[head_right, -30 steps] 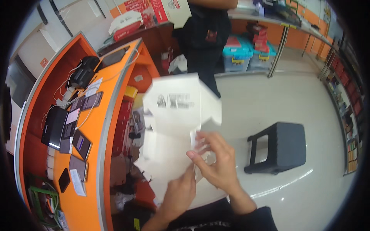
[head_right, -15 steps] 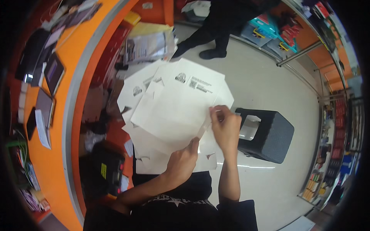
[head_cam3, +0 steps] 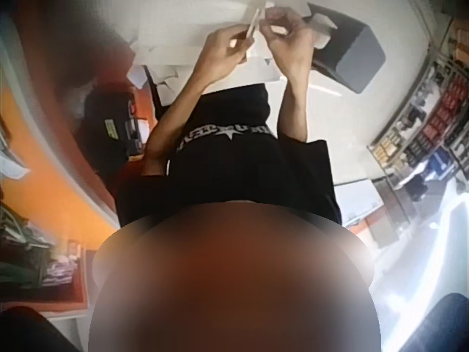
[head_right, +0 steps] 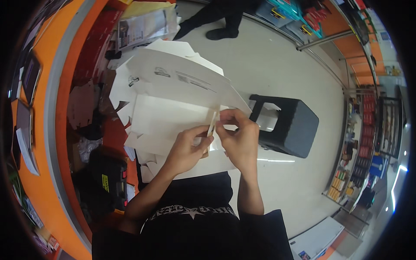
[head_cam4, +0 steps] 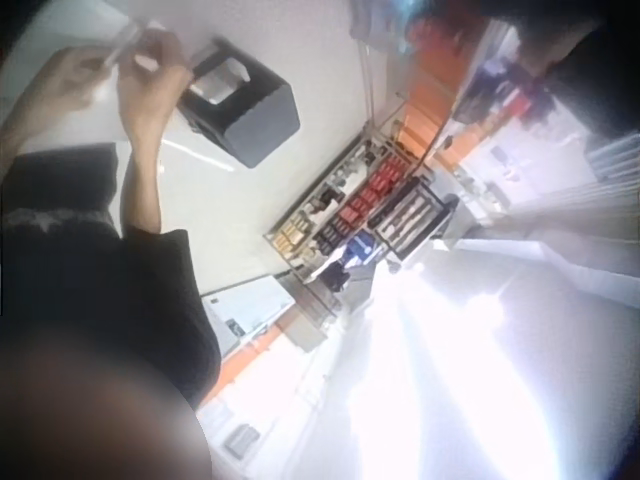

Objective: The person assembles cardboard food boxes by hand, folding the flaps and applying small red adhesive labels to secure them.

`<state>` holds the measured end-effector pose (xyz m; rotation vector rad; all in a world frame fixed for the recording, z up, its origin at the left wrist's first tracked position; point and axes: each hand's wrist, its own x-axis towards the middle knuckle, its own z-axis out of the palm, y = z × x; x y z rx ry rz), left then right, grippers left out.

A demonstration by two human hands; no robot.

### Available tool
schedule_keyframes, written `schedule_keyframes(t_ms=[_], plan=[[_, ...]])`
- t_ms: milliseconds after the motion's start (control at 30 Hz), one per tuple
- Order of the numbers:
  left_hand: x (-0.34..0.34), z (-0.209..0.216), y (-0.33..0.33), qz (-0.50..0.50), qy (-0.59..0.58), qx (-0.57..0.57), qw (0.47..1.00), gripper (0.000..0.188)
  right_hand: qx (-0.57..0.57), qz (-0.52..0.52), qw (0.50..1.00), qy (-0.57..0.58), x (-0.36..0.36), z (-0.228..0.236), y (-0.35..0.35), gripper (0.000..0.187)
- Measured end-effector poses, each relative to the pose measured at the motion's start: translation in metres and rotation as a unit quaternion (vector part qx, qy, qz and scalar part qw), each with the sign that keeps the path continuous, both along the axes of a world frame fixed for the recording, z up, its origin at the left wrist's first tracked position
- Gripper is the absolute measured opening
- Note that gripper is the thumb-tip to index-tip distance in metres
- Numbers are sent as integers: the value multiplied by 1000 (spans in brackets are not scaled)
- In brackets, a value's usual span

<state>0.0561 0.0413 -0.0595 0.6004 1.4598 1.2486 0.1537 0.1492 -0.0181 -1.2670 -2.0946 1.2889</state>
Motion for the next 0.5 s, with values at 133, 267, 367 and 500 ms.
schedule_keyframes(t_ms=[133, 267, 367, 500], plan=[[2, -1, 0, -1, 16, -1, 1000, 26, -6, -22, 1000, -20, -8, 7, 6, 16], [1, 3, 2, -18, 44, -12, 999, 24, 39, -7, 999, -34, -13, 7, 4, 14], [1, 3, 1, -16, 67, 7, 998, 21, 57, -6, 998, -19, -11, 5, -6, 11], [3, -7, 1, -12, 66, 18, 998, 17, 107, 20, 994, -8, -8, -7, -15, 8]])
